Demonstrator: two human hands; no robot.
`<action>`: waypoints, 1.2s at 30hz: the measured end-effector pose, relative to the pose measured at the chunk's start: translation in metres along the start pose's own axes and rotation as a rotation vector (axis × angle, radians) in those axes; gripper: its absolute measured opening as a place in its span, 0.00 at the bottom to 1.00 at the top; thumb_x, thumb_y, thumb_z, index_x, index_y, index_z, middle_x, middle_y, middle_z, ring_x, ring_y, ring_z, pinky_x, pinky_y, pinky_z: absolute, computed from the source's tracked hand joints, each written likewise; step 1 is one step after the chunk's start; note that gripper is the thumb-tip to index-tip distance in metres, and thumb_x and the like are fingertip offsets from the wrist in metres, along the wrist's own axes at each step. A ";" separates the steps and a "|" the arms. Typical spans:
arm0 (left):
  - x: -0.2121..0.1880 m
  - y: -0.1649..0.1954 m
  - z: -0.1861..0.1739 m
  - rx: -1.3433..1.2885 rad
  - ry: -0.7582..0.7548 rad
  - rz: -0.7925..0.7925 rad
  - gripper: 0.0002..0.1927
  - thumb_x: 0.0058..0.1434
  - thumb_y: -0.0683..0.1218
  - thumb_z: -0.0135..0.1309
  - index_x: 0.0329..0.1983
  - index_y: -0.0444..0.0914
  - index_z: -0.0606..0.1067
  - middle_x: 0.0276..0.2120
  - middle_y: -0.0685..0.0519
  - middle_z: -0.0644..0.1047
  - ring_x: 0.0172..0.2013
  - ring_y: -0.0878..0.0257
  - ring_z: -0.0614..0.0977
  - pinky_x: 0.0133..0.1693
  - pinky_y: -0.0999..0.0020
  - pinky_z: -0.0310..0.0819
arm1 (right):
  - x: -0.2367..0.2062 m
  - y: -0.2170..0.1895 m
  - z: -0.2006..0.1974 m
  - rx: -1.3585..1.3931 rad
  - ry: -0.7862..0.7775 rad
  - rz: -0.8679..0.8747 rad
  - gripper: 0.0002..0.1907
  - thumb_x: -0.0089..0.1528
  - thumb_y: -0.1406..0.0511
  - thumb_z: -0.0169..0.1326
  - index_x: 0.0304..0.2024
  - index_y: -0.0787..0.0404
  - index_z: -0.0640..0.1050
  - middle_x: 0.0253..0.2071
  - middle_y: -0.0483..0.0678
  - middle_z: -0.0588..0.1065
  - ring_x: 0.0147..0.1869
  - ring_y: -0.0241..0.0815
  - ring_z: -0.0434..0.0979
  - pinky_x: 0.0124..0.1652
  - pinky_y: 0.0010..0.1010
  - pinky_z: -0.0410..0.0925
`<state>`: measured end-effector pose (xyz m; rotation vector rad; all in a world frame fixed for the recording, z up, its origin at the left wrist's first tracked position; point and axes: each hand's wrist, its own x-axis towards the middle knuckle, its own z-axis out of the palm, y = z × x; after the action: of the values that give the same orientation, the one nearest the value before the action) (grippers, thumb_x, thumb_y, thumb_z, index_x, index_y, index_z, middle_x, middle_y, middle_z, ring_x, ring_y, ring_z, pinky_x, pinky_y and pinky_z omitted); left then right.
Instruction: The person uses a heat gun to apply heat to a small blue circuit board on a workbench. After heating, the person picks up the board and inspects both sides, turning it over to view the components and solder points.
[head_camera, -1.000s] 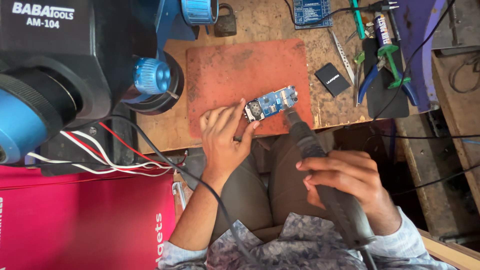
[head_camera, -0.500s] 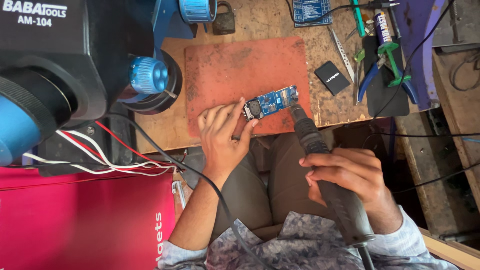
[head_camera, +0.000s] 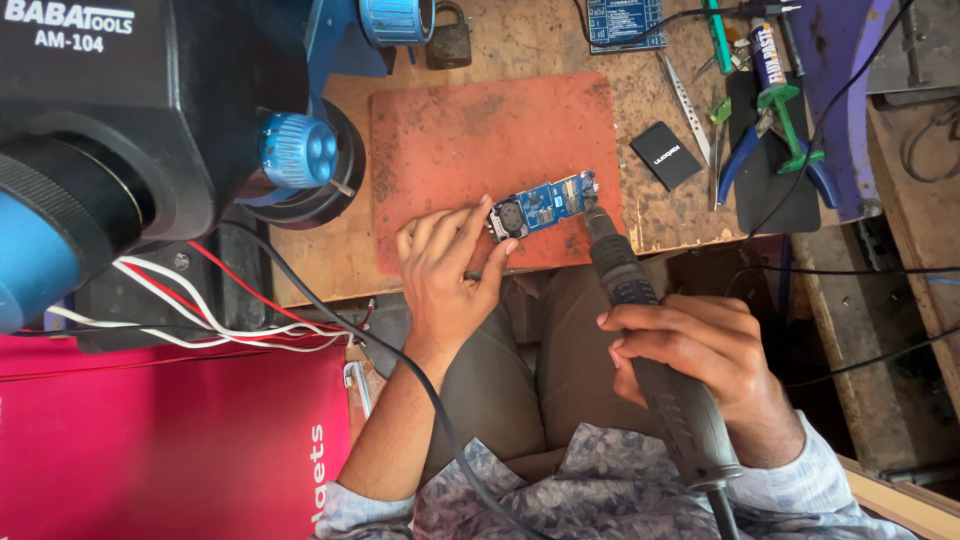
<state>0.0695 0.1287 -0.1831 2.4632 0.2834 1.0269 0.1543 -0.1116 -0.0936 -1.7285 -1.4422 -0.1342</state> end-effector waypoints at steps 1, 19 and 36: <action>0.000 0.000 0.000 -0.004 -0.001 -0.003 0.24 0.62 0.51 0.66 0.59 0.37 0.78 0.46 0.53 0.80 0.50 0.56 0.78 0.55 0.58 0.64 | 0.000 0.001 0.000 -0.001 0.001 -0.006 0.13 0.49 0.72 0.67 0.34 0.60 0.77 0.41 0.50 0.81 0.32 0.39 0.82 0.29 0.28 0.71; 0.000 0.000 0.001 -0.001 0.008 -0.002 0.24 0.61 0.50 0.66 0.59 0.37 0.79 0.46 0.53 0.80 0.50 0.56 0.78 0.55 0.58 0.64 | 0.000 0.000 0.001 -0.019 0.004 0.004 0.13 0.51 0.73 0.66 0.35 0.60 0.76 0.41 0.49 0.81 0.32 0.39 0.82 0.30 0.28 0.71; 0.000 -0.001 0.000 -0.027 0.013 0.000 0.22 0.62 0.50 0.66 0.58 0.39 0.79 0.46 0.54 0.80 0.50 0.56 0.79 0.55 0.58 0.64 | -0.005 0.004 0.003 -0.041 0.084 -0.029 0.13 0.51 0.74 0.65 0.35 0.60 0.76 0.42 0.49 0.81 0.31 0.39 0.80 0.30 0.27 0.71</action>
<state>0.0693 0.1289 -0.1837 2.4337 0.2724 1.0399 0.1550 -0.1130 -0.1007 -1.7150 -1.4116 -0.2508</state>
